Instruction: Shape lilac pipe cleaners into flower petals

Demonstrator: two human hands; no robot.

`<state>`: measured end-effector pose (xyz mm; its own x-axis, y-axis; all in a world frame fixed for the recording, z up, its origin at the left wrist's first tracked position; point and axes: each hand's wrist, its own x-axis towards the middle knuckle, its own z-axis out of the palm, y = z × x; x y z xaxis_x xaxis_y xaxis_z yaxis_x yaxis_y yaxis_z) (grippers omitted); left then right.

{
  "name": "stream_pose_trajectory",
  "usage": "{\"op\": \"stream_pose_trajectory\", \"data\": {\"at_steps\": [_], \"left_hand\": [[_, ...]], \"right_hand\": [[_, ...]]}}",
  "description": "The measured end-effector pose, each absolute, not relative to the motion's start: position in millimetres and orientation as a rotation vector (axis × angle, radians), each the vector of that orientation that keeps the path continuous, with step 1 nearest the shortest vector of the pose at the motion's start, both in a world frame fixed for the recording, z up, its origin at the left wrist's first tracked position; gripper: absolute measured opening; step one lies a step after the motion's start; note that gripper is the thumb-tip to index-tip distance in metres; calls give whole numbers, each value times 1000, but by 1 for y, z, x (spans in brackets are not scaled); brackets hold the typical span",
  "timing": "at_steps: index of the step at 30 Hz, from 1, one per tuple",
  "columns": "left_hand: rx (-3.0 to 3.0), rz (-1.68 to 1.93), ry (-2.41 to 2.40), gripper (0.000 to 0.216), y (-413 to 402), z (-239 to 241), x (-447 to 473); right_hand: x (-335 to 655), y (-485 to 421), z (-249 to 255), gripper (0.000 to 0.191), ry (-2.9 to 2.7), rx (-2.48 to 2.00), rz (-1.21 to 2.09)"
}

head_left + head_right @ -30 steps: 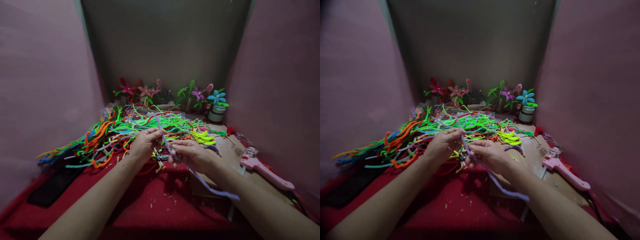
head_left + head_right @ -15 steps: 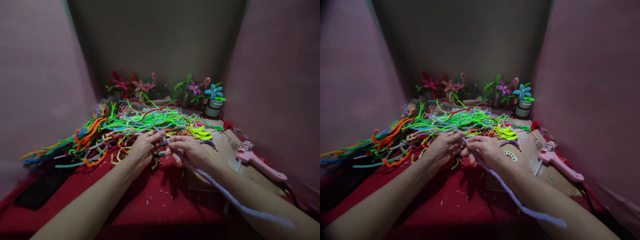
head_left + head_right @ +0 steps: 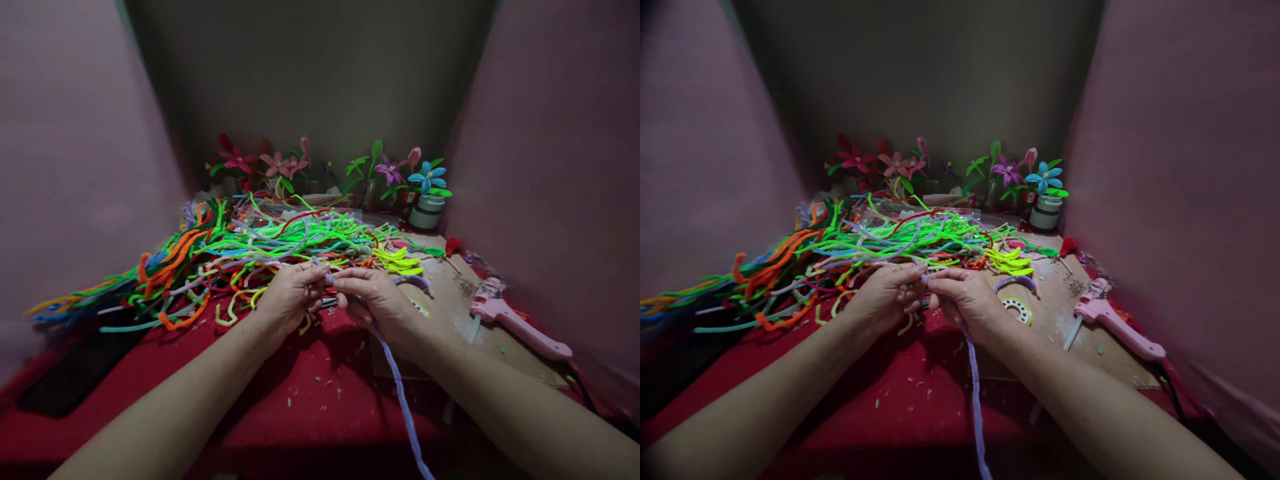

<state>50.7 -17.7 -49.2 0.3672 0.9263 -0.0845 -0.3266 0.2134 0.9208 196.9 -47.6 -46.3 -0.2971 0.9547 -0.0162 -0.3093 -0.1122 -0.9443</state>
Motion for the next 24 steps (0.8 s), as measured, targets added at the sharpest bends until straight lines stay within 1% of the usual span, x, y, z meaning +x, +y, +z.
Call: {"op": "stream_pose_trajectory", "data": {"at_steps": [4, 9, 16, 20, 24], "left_hand": [[1001, 923, 779, 22, -20, -46, 50], [1019, 882, 806, 20, -21, -43, 51], [1108, 951, 813, 29, -22, -48, 54], [1101, 923, 807, 31, -23, -48, 56], [1260, 885, 992, 29, -18, -33, 40]], "right_hand": [[196, -48, -48, 20, -1145, -876, 1603], [195, -46, -52, 17, -1114, -858, 1613], [192, -49, -51, 17, -1046, -814, 1670], [193, -49, -52, 16, -1051, -794, 1707], [199, -46, -49, 12, -1057, -795, 1689]]}}
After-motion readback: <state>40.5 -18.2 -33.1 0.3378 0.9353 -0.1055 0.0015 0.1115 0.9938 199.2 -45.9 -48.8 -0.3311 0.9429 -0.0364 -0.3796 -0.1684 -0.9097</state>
